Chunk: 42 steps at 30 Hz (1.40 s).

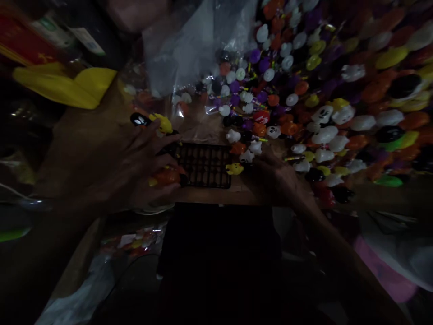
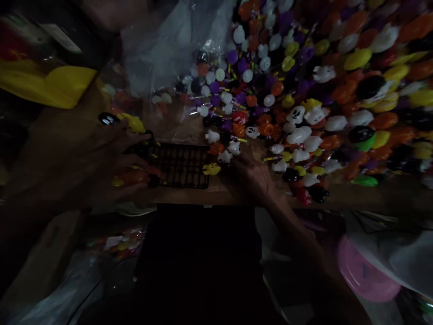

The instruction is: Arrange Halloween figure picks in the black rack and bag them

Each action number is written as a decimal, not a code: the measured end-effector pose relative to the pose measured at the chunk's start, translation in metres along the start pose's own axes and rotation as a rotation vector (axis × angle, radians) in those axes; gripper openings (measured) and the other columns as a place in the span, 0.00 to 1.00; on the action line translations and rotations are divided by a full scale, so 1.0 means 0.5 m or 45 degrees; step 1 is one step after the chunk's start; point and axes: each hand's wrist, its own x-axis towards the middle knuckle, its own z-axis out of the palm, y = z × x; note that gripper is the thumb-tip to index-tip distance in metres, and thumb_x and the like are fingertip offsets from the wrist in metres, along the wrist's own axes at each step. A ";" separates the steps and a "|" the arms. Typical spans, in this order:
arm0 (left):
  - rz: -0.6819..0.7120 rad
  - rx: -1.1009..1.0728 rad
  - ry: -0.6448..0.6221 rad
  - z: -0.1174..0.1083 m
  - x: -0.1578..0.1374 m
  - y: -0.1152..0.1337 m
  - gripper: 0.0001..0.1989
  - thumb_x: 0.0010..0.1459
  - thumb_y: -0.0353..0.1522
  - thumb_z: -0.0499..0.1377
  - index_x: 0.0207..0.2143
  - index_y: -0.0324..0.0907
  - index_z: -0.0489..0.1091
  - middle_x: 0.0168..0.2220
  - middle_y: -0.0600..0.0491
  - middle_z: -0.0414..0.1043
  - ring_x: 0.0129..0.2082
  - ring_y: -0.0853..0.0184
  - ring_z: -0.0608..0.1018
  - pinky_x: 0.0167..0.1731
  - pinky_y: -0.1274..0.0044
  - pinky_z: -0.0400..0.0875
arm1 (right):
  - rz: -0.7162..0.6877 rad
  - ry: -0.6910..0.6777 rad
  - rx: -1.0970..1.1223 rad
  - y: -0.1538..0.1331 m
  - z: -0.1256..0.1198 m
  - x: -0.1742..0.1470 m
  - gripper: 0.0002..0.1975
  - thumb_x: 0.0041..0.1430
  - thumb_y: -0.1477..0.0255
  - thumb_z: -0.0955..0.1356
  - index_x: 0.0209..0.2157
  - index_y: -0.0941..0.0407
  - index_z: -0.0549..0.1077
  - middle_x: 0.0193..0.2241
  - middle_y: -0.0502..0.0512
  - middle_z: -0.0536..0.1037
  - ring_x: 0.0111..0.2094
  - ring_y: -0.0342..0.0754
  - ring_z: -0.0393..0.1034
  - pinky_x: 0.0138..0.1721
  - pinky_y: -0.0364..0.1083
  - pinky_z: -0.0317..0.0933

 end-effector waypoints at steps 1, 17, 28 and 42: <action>-0.022 -0.006 -0.013 -0.002 0.001 0.000 0.16 0.64 0.46 0.56 0.42 0.48 0.78 0.70 0.53 0.61 0.76 0.50 0.51 0.73 0.53 0.49 | -0.013 0.023 0.058 0.003 -0.001 0.002 0.16 0.65 0.76 0.66 0.52 0.57 0.78 0.54 0.63 0.79 0.48 0.56 0.76 0.39 0.46 0.67; -0.014 0.111 -0.071 -0.007 0.002 0.018 0.13 0.62 0.42 0.57 0.40 0.45 0.76 0.70 0.49 0.62 0.75 0.44 0.50 0.71 0.45 0.49 | -0.210 0.106 1.016 -0.239 0.081 0.192 0.07 0.64 0.79 0.67 0.41 0.61 0.78 0.39 0.56 0.81 0.41 0.48 0.76 0.44 0.44 0.65; 0.016 0.078 -0.078 -0.008 -0.001 0.007 0.14 0.62 0.44 0.58 0.41 0.46 0.75 0.71 0.52 0.60 0.76 0.42 0.48 0.69 0.41 0.51 | -0.212 0.065 0.866 -0.236 0.120 0.198 0.08 0.63 0.77 0.70 0.44 0.60 0.78 0.39 0.57 0.80 0.39 0.48 0.74 0.43 0.44 0.64; -0.147 0.043 -0.086 -0.005 0.003 0.032 0.18 0.59 0.44 0.62 0.48 0.46 0.68 0.72 0.50 0.59 0.76 0.47 0.48 0.74 0.48 0.46 | -0.880 -0.116 0.856 -0.190 0.110 0.307 0.04 0.64 0.75 0.70 0.38 0.59 0.78 0.38 0.52 0.81 0.42 0.44 0.74 0.50 0.44 0.66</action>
